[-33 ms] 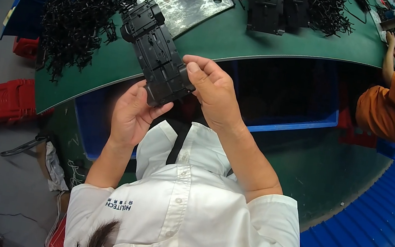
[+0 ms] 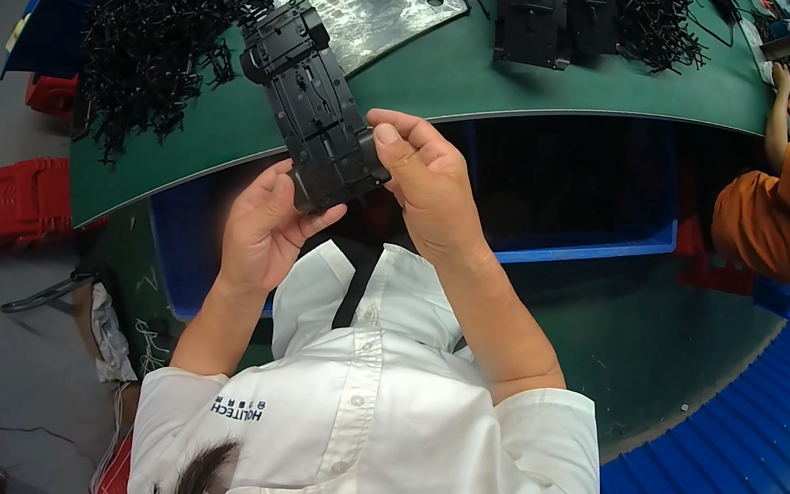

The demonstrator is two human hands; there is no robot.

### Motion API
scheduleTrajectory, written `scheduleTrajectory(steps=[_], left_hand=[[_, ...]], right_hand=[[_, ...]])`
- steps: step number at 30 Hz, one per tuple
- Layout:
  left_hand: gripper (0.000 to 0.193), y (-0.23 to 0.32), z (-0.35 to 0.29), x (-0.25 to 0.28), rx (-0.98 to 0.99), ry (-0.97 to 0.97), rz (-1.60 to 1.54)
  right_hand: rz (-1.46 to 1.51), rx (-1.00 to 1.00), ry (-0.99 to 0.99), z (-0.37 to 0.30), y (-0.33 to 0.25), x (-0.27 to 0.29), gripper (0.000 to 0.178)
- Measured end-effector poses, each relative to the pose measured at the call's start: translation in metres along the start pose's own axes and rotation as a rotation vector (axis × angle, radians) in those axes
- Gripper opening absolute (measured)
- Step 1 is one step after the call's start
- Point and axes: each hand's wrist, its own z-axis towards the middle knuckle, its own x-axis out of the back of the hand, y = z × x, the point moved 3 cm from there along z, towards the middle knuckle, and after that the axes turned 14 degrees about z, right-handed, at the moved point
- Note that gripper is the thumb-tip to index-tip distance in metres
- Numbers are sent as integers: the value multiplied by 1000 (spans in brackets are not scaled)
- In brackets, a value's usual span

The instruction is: Assembling small black plastic components onto a base plate and using a press machine.

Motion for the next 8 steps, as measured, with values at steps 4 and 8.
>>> scheduleTrajectory(steps=[4,8], left_hand=[[38,2,-1,1,-3,0,15],[39,0,-3,2,30,-13,23]], right_hand=[[1,-15,28,1,0,0,31],[-51,-19,3,0,0,4,35]])
